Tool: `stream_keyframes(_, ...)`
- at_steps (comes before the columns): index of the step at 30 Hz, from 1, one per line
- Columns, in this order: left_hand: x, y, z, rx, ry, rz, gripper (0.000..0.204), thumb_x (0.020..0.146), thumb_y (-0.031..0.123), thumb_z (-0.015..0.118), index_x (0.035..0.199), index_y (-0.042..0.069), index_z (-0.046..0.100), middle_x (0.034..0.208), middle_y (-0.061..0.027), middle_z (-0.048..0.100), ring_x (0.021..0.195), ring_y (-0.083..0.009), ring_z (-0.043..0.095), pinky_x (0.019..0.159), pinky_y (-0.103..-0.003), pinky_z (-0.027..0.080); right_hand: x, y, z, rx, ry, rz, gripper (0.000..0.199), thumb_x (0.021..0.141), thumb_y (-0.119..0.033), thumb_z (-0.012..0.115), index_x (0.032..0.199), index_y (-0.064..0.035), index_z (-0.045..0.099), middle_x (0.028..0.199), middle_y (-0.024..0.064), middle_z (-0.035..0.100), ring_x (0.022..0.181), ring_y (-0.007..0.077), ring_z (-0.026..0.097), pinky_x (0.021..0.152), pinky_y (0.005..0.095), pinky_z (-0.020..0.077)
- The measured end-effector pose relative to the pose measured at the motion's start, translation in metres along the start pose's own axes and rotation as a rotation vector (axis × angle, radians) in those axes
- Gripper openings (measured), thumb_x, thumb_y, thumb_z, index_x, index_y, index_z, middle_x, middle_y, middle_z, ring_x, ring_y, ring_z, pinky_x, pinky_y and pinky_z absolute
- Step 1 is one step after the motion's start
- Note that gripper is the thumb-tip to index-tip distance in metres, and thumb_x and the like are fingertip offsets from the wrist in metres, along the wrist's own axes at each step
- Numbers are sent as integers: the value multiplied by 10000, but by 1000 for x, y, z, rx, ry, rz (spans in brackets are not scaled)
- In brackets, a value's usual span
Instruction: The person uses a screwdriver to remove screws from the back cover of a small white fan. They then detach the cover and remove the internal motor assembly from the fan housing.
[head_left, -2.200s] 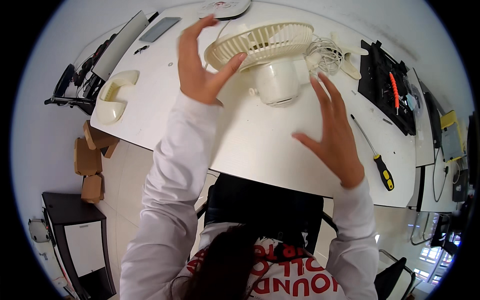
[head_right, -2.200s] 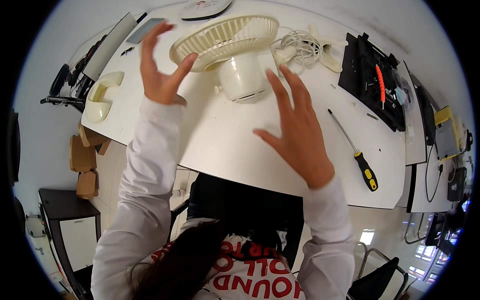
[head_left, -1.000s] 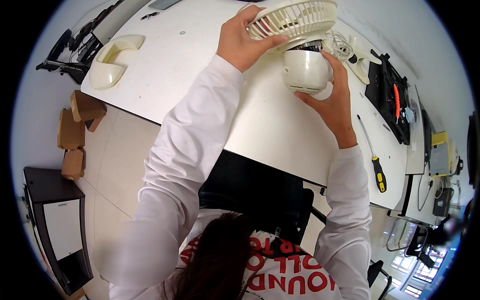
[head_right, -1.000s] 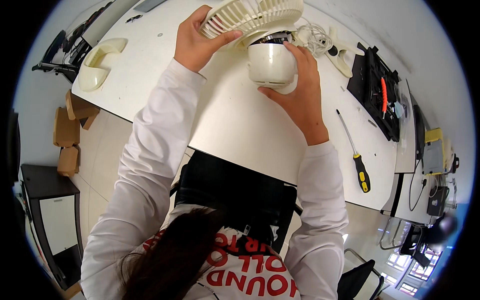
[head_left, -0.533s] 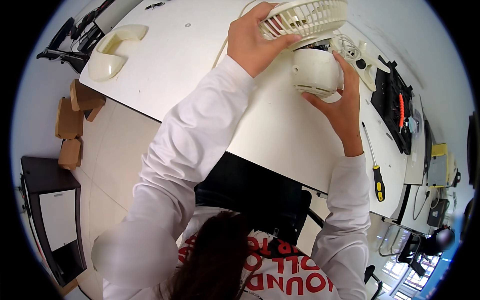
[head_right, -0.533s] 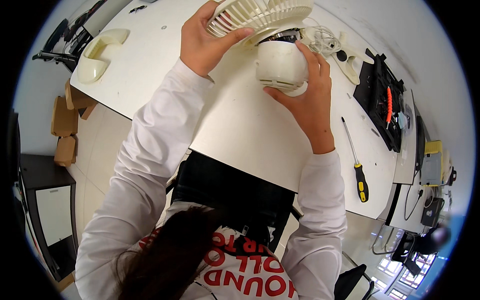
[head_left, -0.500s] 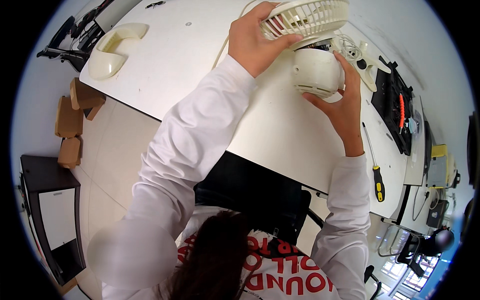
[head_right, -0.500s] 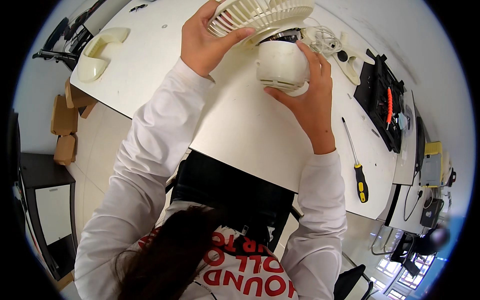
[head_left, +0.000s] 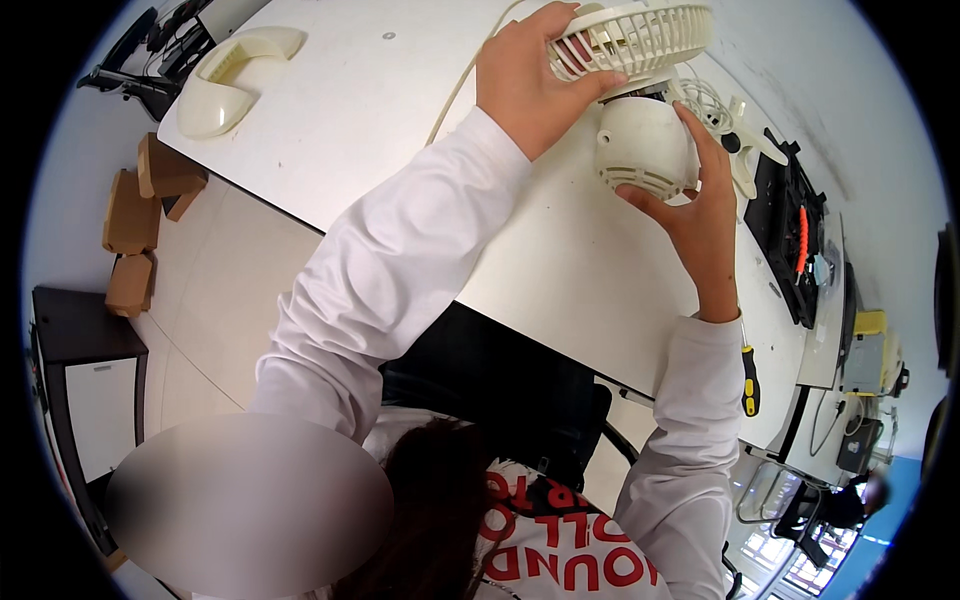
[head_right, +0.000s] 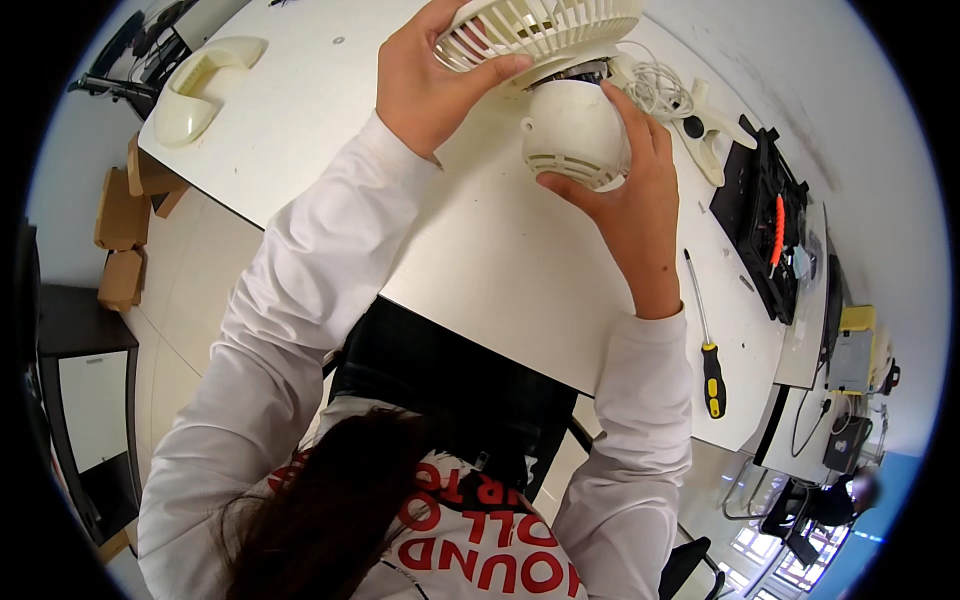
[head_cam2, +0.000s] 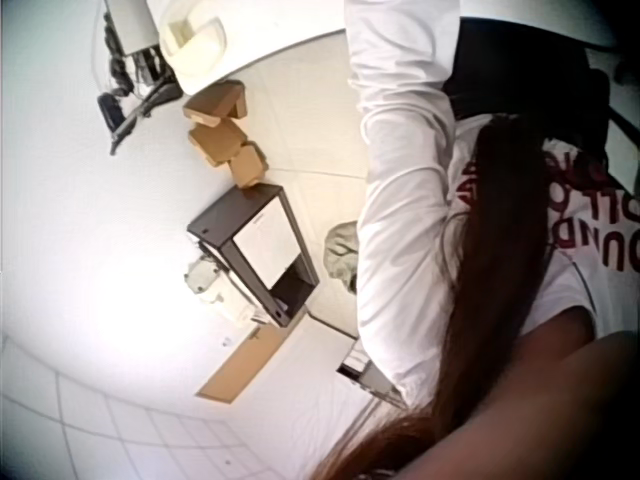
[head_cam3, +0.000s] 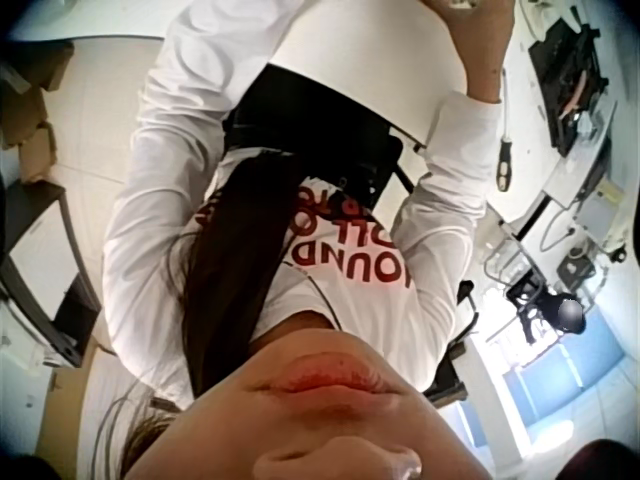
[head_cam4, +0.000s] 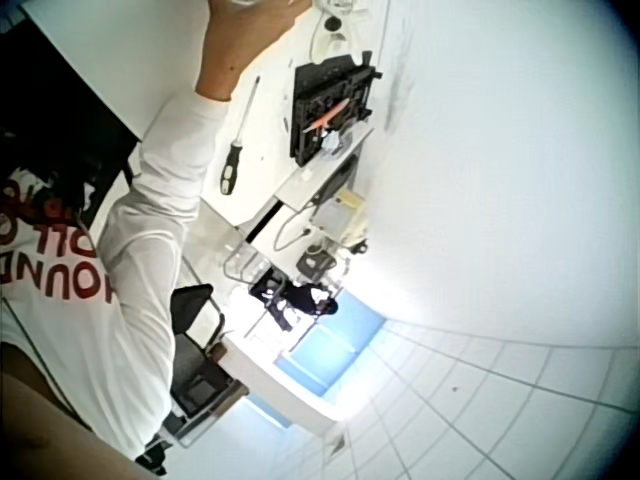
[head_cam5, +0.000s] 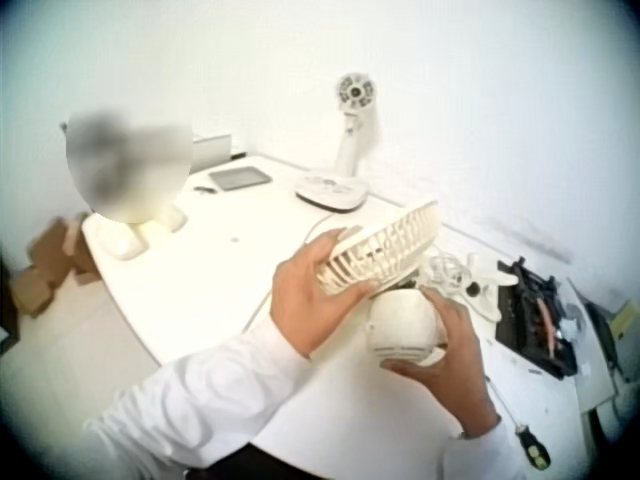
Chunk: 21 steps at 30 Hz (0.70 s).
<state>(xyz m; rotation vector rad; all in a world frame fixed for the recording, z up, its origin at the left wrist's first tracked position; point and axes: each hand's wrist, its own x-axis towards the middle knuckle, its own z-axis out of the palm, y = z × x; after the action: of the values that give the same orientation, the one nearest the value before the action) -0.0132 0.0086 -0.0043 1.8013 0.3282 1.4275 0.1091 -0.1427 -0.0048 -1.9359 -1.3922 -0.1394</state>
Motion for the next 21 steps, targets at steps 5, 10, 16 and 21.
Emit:
stream_keyframes(5, -8, -37, 22, -261, 141, 48, 520, 703, 89, 714, 1162, -14, 494, 1053, -191, 590, 974, -259, 587, 835, -316, 464, -3, -15, 11, -161, -27, -9, 770, 547, -197, 845, 1235, -170, 500, 1182, 141, 480, 1029, 325, 521, 861, 395, 448)
stream_keyframes(10, 1, 1, -21, -63, -225, 59, 595, 701, 115, 720, 1208, 7, 427, 1107, -208, 522, 1016, -307, 531, 850, -351, 439, 4, -11, 8, 14, -65, 3, 738, 574, -205, 831, 1228, -154, 492, 1214, 165, 448, 1094, 388, 457, 918, 446, 392)
stream_keyframes(16, 0, -12, 1, 23, 74, -70, 328, 670, 168, 785, 859, 0, 575, 790, -40, 620, 725, -89, 554, 676, -228, 450, 0, -7, 31, -135, 91, -92, 771, 558, -164, 824, 1232, -147, 449, 1301, 197, 344, 1176, 400, 368, 947, 440, 376)
stream_keyframes(21, 5, -15, -4, -36, 65, -113, 338, 683, 154, 776, 897, -15, 577, 798, -54, 626, 717, -92, 563, 660, -238, 463, -12, -24, 20, -217, 38, -124, 724, 568, -109, 801, 1207, -209, 477, 1315, 147, 351, 1199, 371, 343, 925, 419, 406)
